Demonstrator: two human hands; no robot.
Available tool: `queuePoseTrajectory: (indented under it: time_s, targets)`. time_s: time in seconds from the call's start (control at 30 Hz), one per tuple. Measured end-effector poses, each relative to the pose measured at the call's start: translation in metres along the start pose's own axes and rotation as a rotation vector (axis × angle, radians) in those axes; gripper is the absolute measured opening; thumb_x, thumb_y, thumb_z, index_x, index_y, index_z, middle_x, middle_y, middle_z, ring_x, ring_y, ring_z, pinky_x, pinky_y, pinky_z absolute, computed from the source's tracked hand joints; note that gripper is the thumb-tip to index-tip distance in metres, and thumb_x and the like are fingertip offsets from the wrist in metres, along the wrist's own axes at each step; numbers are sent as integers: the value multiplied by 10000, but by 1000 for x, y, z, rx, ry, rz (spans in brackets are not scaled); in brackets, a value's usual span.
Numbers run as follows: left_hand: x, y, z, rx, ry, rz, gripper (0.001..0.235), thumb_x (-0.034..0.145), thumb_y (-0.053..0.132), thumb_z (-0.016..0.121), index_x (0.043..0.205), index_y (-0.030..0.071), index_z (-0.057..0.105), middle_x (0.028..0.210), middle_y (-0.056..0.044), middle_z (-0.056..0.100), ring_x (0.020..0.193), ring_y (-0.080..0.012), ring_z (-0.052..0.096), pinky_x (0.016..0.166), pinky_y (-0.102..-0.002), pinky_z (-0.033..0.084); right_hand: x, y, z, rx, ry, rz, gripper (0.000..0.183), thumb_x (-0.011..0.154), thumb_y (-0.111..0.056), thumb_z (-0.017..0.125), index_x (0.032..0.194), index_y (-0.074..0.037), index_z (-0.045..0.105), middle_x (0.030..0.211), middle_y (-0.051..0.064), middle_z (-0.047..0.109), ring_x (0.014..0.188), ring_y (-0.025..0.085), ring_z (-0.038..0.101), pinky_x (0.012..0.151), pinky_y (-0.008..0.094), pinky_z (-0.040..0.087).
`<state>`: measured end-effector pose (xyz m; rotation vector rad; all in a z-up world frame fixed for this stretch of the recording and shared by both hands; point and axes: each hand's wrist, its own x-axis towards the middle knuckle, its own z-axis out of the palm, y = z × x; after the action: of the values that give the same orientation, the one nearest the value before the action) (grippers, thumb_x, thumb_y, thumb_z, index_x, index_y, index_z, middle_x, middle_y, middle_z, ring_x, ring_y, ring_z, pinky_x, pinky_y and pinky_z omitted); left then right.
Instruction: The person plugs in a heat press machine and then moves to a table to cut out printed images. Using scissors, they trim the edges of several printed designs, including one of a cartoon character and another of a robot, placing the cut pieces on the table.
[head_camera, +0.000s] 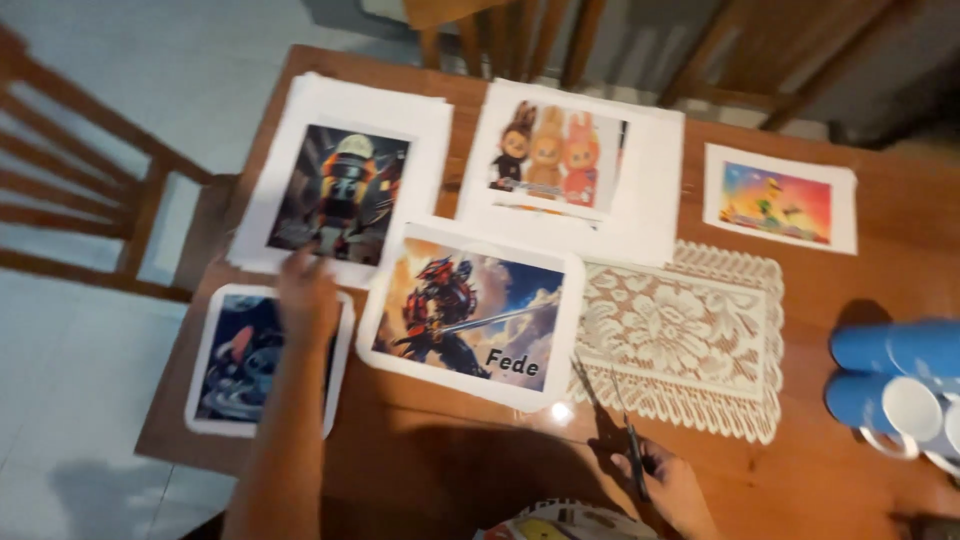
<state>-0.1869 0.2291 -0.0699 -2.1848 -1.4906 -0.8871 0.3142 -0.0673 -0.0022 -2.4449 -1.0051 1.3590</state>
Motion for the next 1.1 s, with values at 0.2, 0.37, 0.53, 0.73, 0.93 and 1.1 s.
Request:
queuePoseTrajectory:
  time_s: [0.2,0.37,0.53,0.73,0.93,1.1]
  targets:
    - [94,178,132,-376,-307,55,347,796,127,763,1141,105,732,1295,-131,632,1171,-351,571,1004,-491,450,-7,23,-4,-28,46,64,324,793,-497,772,958,-220,802,808,-2,823,830,83,754,762,269,539]
    - [135,280,229,-482,-509,151,324,838,201,764,1159,159,752,1277,-46,607,1223,-309,503,995,-487,459,-11,71,1,279,113,24,319,776,-350,860,1040,-171,885,755,-39,768,780,37,608,685,217,493]
    - [160,326,259,-430,-605,193,459,757,358,833,1169,191,717,1264,5,592,1257,-288,478,1013,-505,425,-18,97,4,256,171,199,294,773,-416,835,987,-218,880,758,-39,821,801,14,676,759,209,538]
    - [185,331,236,-340,-844,209,699,735,496,795,1354,232,602,1374,-11,505,1279,-326,430,1035,-496,374,3,147,18,-62,237,427,546,735,-531,699,1273,-578,623,974,-46,852,978,156,807,839,308,609]
    - [168,323,275,-302,-497,372,462,732,201,679,1191,164,706,1197,-46,638,1096,-334,544,825,-482,493,45,244,56,-266,438,263,810,624,-487,778,1394,-404,543,1417,-122,570,1219,197,651,965,471,573]
    - [169,314,292,-514,-380,250,193,943,280,705,998,127,808,1050,-47,740,1007,-298,618,796,-449,541,53,242,62,-358,640,13,787,646,-534,775,1362,-268,585,1356,-35,616,1175,261,652,918,463,577]
